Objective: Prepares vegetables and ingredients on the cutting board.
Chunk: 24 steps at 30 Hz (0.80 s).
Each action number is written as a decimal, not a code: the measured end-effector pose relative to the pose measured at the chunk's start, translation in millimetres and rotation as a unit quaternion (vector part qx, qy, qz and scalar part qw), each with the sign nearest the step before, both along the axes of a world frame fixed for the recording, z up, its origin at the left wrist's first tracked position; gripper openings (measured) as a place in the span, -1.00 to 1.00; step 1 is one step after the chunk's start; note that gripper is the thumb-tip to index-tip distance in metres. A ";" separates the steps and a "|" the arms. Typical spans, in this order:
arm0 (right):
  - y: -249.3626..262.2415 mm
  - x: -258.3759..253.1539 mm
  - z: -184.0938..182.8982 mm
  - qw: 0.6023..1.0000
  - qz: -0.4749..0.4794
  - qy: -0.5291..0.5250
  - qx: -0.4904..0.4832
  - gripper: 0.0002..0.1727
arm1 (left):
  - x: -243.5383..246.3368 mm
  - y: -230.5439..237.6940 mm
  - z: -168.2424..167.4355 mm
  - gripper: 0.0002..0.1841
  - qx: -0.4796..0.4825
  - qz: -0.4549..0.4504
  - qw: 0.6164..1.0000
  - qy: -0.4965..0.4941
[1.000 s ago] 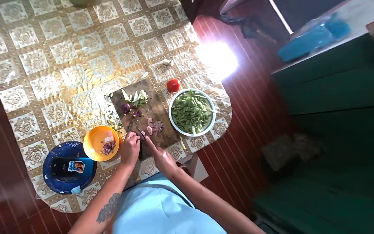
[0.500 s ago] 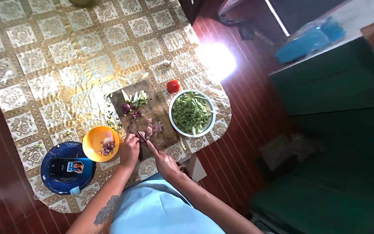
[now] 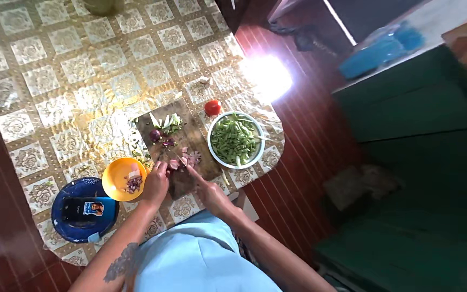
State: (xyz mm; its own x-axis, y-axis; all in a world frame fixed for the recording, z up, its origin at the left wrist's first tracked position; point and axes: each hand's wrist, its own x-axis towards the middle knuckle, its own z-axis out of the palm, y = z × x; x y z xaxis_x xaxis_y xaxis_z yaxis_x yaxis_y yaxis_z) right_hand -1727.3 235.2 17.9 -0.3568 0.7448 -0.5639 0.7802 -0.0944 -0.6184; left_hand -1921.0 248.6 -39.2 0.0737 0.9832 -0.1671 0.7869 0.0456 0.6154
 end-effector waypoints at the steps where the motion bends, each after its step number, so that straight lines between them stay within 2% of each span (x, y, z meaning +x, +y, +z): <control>1: 1.8 4.0 4.1 1.000 -0.010 0.001 0.009 -0.30 | -2.5 3.7 3.2 -0.78 -0.006 -0.032 0.999 0.018; 4: 5.8 12.2 5.9 0.999 -0.035 0.001 -0.007 -0.31 | -10.6 17.9 -6.6 -0.76 0.063 -0.147 0.987 0.021; 6: 7.0 15.2 3.5 0.999 -0.049 0.002 -0.012 -0.31 | -14.1 28.6 -12.0 -0.75 0.091 -0.181 0.979 0.021; 11: 6.4 20.5 -2.2 0.996 -0.084 0.018 0.001 -0.31 | -6.2 45.9 -6.8 -0.52 0.028 -0.098 0.993 0.064; 12: 5.9 21.1 -2.9 0.996 -0.084 0.019 0.003 -0.31 | -2.1 49.2 -5.9 -0.51 0.005 -0.092 0.992 0.081; 14: 4.1 20.6 -3.6 0.996 -0.080 0.022 0.013 -0.31 | 3.8 52.6 -7.7 -0.62 -0.012 -0.099 0.990 0.103; 16: 1.6 18.8 -2.5 0.996 -0.079 0.028 0.019 -0.32 | 5.0 49.2 -13.0 -0.76 0.036 -0.111 0.988 0.099; 19: -5.0 18.6 -3.8 0.996 -0.077 0.032 0.032 -0.33 | 2.1 27.9 -15.7 -0.86 0.120 -0.119 0.984 0.055; 22: -9.4 16.4 -3.5 0.999 -0.053 -0.002 -0.012 -0.29 | -3.0 -4.4 -20.7 -0.80 0.087 -0.074 0.993 0.021; 24: -8.9 15.8 -5.8 0.998 -0.047 -0.013 -0.028 -0.28 | 0.4 -9.6 -24.4 -0.65 0.099 -0.006 0.995 -0.012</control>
